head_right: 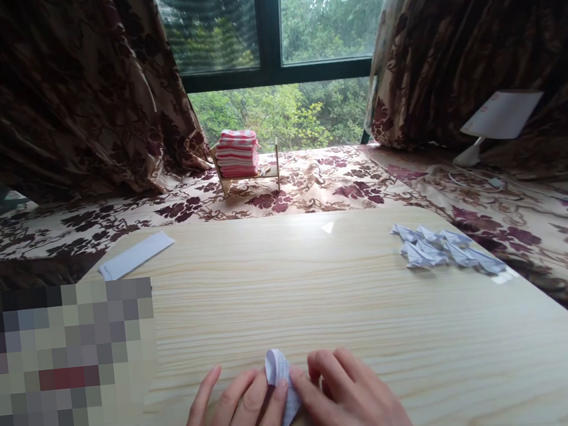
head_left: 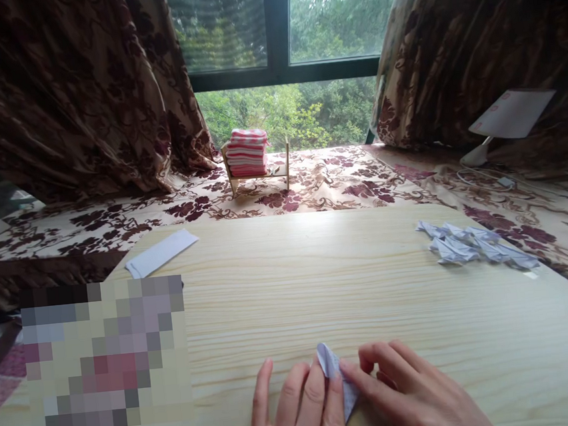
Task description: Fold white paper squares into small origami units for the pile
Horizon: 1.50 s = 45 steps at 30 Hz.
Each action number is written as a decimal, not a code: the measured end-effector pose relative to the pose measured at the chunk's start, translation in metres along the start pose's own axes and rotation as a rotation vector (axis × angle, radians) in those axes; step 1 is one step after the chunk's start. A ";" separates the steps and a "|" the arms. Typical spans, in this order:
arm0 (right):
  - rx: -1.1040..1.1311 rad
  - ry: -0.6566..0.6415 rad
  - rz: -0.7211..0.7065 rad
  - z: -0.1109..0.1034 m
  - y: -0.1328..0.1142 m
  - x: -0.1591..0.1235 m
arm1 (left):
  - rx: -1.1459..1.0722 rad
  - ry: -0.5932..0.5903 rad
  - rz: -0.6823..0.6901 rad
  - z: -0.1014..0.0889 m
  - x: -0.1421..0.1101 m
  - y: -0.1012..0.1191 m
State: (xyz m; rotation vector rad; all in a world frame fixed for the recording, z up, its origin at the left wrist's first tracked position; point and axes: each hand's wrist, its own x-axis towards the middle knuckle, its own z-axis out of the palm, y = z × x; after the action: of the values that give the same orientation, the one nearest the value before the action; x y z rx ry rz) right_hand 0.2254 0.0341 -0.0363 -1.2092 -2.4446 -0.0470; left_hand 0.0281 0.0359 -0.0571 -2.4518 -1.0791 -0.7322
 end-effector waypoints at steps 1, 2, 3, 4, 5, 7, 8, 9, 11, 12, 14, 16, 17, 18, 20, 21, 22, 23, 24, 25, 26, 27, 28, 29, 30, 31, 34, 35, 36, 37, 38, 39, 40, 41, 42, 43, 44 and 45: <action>-0.035 -0.004 0.009 0.000 0.000 -0.002 | -0.013 -0.003 0.010 0.000 0.001 0.000; -0.072 -0.004 0.014 0.000 0.000 -0.003 | -0.026 -0.007 0.018 0.000 0.001 -0.001; -0.108 -0.003 0.006 -0.001 -0.001 -0.003 | -0.035 -0.008 0.022 0.000 0.002 -0.001; -0.145 -0.003 -0.014 -0.001 -0.001 -0.002 | -0.043 -0.010 0.027 0.000 0.002 -0.002; -0.176 -0.001 -0.039 -0.002 -0.002 0.001 | -0.047 -0.009 0.034 0.000 0.002 -0.002; -0.219 0.022 -0.084 -0.003 -0.003 0.010 | -0.054 -0.013 0.050 -0.001 0.003 -0.003; -0.226 0.040 -0.094 -0.004 -0.004 0.015 | -0.056 -0.023 0.058 -0.001 0.004 -0.004; -0.229 0.068 -0.090 -0.004 -0.005 0.021 | -0.057 -0.034 0.062 -0.002 0.005 -0.004; -0.203 0.061 -0.072 -0.006 -0.005 0.030 | -0.055 -0.065 0.058 -0.004 0.006 -0.004; -0.187 0.044 -0.058 -0.008 -0.005 0.032 | -0.055 -0.080 0.053 -0.005 0.006 -0.003; -0.173 0.025 -0.049 -0.011 -0.003 0.029 | -0.052 -0.094 0.042 -0.006 0.007 -0.002; -0.193 0.039 -0.079 -0.013 -0.001 0.021 | -0.050 -0.094 0.030 -0.005 0.007 -0.001; -0.213 0.040 -0.101 -0.014 0.000 0.017 | -0.050 -0.082 0.023 -0.005 0.007 -0.001; -0.227 0.055 -0.115 -0.015 0.000 0.014 | -0.051 -0.073 0.018 -0.004 0.007 0.000; -0.222 0.068 -0.106 -0.015 -0.001 0.011 | -0.058 -0.065 0.016 -0.003 0.007 0.001; -0.203 0.071 -0.088 -0.015 -0.003 0.012 | -0.063 -0.061 0.012 -0.003 0.007 0.001; -0.178 0.065 -0.069 -0.014 -0.004 0.013 | -0.071 -0.058 0.006 -0.003 0.006 0.001; -0.156 0.048 -0.050 -0.013 -0.005 0.015 | -0.082 -0.053 -0.002 -0.003 0.005 0.001; -0.137 0.040 -0.040 -0.012 -0.007 0.017 | -0.099 -0.046 -0.011 -0.004 0.004 0.001; -0.123 0.042 -0.035 -0.011 -0.007 0.017 | -0.123 -0.035 -0.021 -0.004 0.002 0.000; -0.114 0.036 -0.034 -0.010 -0.008 0.018 | -0.157 -0.022 -0.031 -0.004 0.000 -0.001; -0.109 0.037 -0.035 -0.010 -0.008 0.017 | -0.199 -0.006 -0.041 -0.004 -0.001 -0.003; -0.107 0.011 -0.032 -0.010 -0.007 0.016 | -0.246 0.016 -0.055 -0.003 -0.003 -0.005; -0.111 -0.031 -0.029 -0.010 -0.007 0.015 | -0.287 0.052 -0.076 -0.004 -0.003 -0.008; -0.114 -0.059 -0.030 -0.010 -0.006 0.014 | -0.315 0.091 -0.102 -0.004 -0.003 -0.011; -0.118 -0.078 -0.035 -0.009 -0.005 0.012 | -0.328 0.115 -0.123 -0.006 -0.002 -0.015; -0.124 0.006 -0.062 -0.002 -0.004 0.009 | -0.274 0.018 -0.119 -0.012 0.010 -0.024; -0.126 0.035 -0.065 0.001 -0.004 0.009 | -0.261 -0.063 -0.088 -0.015 0.015 -0.026; -0.129 0.061 -0.062 0.004 -0.004 0.008 | -0.248 -0.118 -0.065 -0.018 0.020 -0.028; -0.132 0.075 -0.060 0.006 -0.004 0.008 | -0.231 -0.177 -0.058 -0.020 0.024 -0.028; -0.136 0.074 -0.060 0.008 -0.004 0.007 | -0.213 -0.214 -0.057 -0.021 0.028 -0.028; -0.141 0.083 -0.061 0.009 -0.003 0.007 | -0.197 -0.229 -0.053 -0.022 0.029 -0.028; -0.146 0.093 -0.065 0.009 -0.003 0.006 | -0.184 -0.231 -0.054 -0.022 0.029 -0.028; -0.150 0.099 -0.068 0.008 -0.003 0.006 | -0.178 -0.215 -0.050 -0.023 0.028 -0.028; -0.152 0.091 -0.065 0.008 -0.003 0.006 | -0.178 -0.190 -0.043 -0.023 0.026 -0.029; -0.151 0.072 -0.054 0.007 -0.003 0.006 | -0.183 -0.168 -0.037 -0.024 0.023 -0.030; -0.148 0.049 -0.042 0.006 -0.003 0.005 | -0.191 -0.147 -0.028 -0.025 0.020 -0.032; -0.142 0.026 -0.031 0.006 -0.003 0.005 | -0.197 -0.133 -0.016 -0.026 0.017 -0.034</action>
State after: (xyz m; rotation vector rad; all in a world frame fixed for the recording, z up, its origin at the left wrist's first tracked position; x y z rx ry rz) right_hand 0.2181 0.0370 -0.0394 -1.2219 -2.4726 -0.2475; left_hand 0.0043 0.0539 -0.0224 -2.6946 -1.1243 -0.7209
